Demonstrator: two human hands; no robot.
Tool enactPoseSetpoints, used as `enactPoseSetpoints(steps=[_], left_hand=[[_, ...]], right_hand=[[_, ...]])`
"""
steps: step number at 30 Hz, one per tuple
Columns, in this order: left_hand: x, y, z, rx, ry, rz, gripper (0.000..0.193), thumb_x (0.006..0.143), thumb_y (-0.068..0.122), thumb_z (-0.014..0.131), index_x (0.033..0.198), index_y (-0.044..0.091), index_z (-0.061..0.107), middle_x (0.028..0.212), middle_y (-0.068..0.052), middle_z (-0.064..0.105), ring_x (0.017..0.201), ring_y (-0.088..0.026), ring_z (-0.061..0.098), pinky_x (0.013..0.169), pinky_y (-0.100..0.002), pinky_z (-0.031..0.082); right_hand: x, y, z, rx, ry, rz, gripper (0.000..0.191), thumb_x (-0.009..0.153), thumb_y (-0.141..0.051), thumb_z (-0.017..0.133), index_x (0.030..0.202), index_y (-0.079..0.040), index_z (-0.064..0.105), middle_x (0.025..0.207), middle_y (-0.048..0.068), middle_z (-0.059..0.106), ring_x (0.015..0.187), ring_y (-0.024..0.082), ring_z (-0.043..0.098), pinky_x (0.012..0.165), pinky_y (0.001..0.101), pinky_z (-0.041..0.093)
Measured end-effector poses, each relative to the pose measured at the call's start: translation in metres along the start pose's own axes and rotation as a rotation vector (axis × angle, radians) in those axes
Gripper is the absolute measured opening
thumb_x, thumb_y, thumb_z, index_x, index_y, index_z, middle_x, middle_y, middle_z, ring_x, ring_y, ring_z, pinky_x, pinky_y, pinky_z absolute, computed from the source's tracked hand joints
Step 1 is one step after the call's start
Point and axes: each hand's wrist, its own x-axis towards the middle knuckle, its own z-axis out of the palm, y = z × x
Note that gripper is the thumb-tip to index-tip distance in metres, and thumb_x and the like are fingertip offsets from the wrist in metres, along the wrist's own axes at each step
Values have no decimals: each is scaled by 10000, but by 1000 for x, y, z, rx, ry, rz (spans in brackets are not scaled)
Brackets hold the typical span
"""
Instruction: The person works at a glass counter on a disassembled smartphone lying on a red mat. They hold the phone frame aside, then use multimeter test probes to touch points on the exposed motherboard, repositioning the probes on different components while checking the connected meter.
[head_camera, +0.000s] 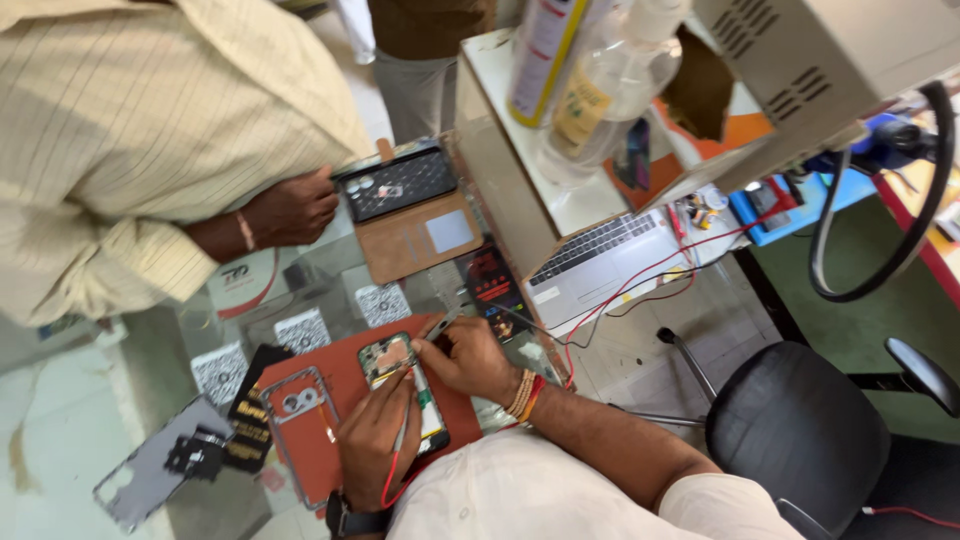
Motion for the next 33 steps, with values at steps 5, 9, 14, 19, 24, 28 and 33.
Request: enactPoseSetpoints(steps=[5,9,14,19,24,28,33], left_hand=[[-5,-8,-2,-12,11,28,245,858,23,725,1098,-23,734,1180,-159,744,972,-289,750,815,-381,599],[-13,-15,-3,35,7,35,261,882,27,722,1141,-9,727,1185,-132,743,942,-264,734,813,-369,605],[-20,-15,-2,6,-10,-9,280,888,36,734,1165,0,715,1203,-131,735,942,-270,718,807,-377,603],[-19,-17,-3,-9,1,-11,270,896,30,733,1163,-4,709,1212,-134,731,960,-270,725,812,-375,604],[-19,-19,-3,-2,15,-1,269,893,19,743,1159,-14,718,1190,-141,737,959,-263,730,803,-364,610],[-19,-20,-1,5,19,8,271,881,12,750,1148,-22,724,1174,-146,740,953,-258,733,792,-358,614],[-19,-21,0,14,12,11,264,884,9,755,1145,-22,728,1169,-147,741,953,-257,736,787,-359,615]], right_hand=[[0,4,8,-52,-13,25,237,922,-186,768,799,5,700,750,164,708,591,277,678,536,362,509],[-1,5,13,7,-56,59,172,973,-155,729,892,-4,718,775,113,738,664,167,727,600,308,558],[-3,0,12,68,-105,112,160,1001,-104,717,914,28,693,715,67,719,618,113,700,557,266,531],[-1,-4,13,55,-122,115,154,1016,-93,707,935,38,692,732,69,718,622,106,700,550,238,524],[-1,-2,15,52,-123,146,174,1010,-93,716,906,41,678,771,74,729,624,113,715,541,240,529],[-1,2,15,24,-124,104,184,1006,-83,723,885,49,684,817,85,732,627,126,722,529,246,519],[-2,4,14,13,-128,115,188,1003,-85,726,873,45,686,827,91,732,617,125,717,520,248,512]])
